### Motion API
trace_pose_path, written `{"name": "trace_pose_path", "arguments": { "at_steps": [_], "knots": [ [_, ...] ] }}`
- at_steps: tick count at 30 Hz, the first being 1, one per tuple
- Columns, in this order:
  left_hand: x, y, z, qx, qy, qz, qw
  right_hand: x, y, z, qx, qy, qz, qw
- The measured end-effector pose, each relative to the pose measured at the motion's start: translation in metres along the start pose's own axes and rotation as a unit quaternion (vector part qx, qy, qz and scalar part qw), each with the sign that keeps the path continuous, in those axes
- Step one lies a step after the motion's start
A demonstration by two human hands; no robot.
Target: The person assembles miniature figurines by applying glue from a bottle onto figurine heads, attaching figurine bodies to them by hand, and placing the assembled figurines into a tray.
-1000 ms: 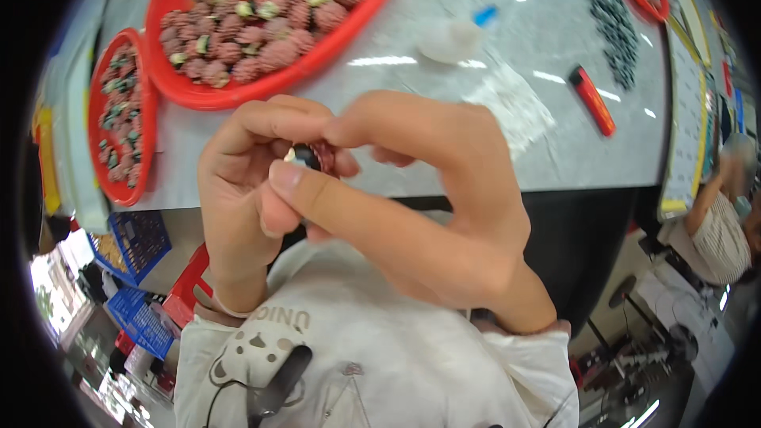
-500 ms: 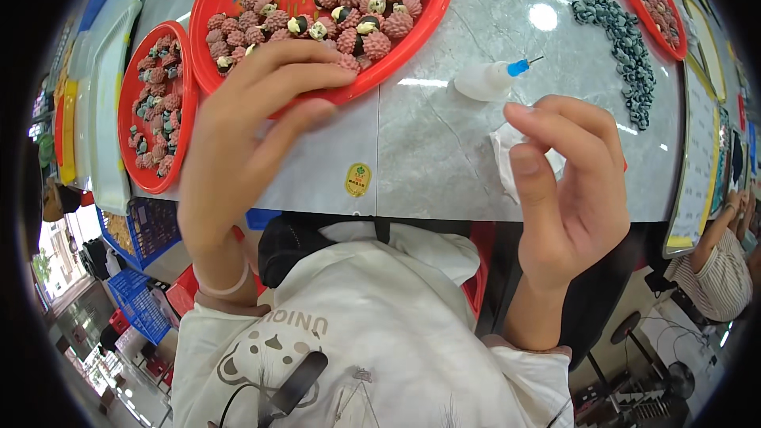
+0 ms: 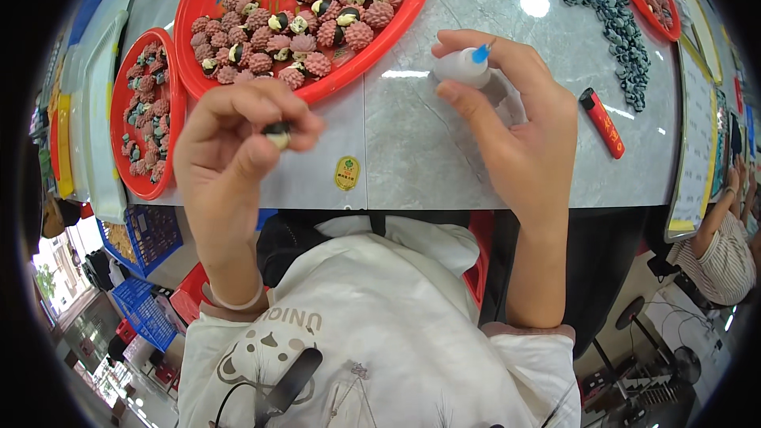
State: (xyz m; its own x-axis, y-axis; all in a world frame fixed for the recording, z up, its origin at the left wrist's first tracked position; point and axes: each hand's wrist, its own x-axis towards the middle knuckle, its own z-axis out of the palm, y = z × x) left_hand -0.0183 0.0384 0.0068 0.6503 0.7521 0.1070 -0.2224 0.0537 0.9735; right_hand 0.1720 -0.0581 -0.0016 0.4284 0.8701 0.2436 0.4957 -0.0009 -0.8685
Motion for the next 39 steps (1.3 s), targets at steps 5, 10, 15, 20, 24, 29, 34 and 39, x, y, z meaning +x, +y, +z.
{"name": "trace_pose_path", "arguments": {
  "at_steps": [5,10,15,20,24,29,34,39],
  "knots": [
    [-0.015,-0.021,0.003,-0.160,-0.056,0.024,0.985,-0.014,-0.009,-0.012,0.101,-0.025,0.044,0.994],
    [-0.016,-0.015,0.017,-0.190,-0.026,-0.104,0.976,-0.023,-0.022,-0.031,0.016,-0.011,0.010,1.000],
    [-0.017,-0.014,0.023,-0.185,-0.032,-0.132,0.973,-0.020,-0.023,-0.043,0.153,-0.053,-0.082,0.983],
    [-0.019,-0.017,0.025,-0.183,-0.034,-0.135,0.973,-0.021,-0.035,-0.037,0.105,-0.019,-0.018,0.994],
    [-0.020,-0.017,0.028,-0.184,-0.030,-0.125,0.975,-0.021,-0.038,-0.036,0.056,-0.016,-0.036,0.998],
    [-0.020,-0.018,0.027,-0.171,-0.031,-0.120,0.977,-0.027,-0.050,-0.030,-0.029,0.010,-0.145,0.989],
    [-0.019,-0.020,0.027,-0.179,-0.030,-0.119,0.976,-0.032,-0.057,-0.027,-0.092,0.060,-0.152,0.982],
    [-0.017,-0.020,0.026,-0.180,-0.030,-0.121,0.976,-0.028,-0.055,-0.023,-0.090,0.086,-0.144,0.982]
  ]
}}
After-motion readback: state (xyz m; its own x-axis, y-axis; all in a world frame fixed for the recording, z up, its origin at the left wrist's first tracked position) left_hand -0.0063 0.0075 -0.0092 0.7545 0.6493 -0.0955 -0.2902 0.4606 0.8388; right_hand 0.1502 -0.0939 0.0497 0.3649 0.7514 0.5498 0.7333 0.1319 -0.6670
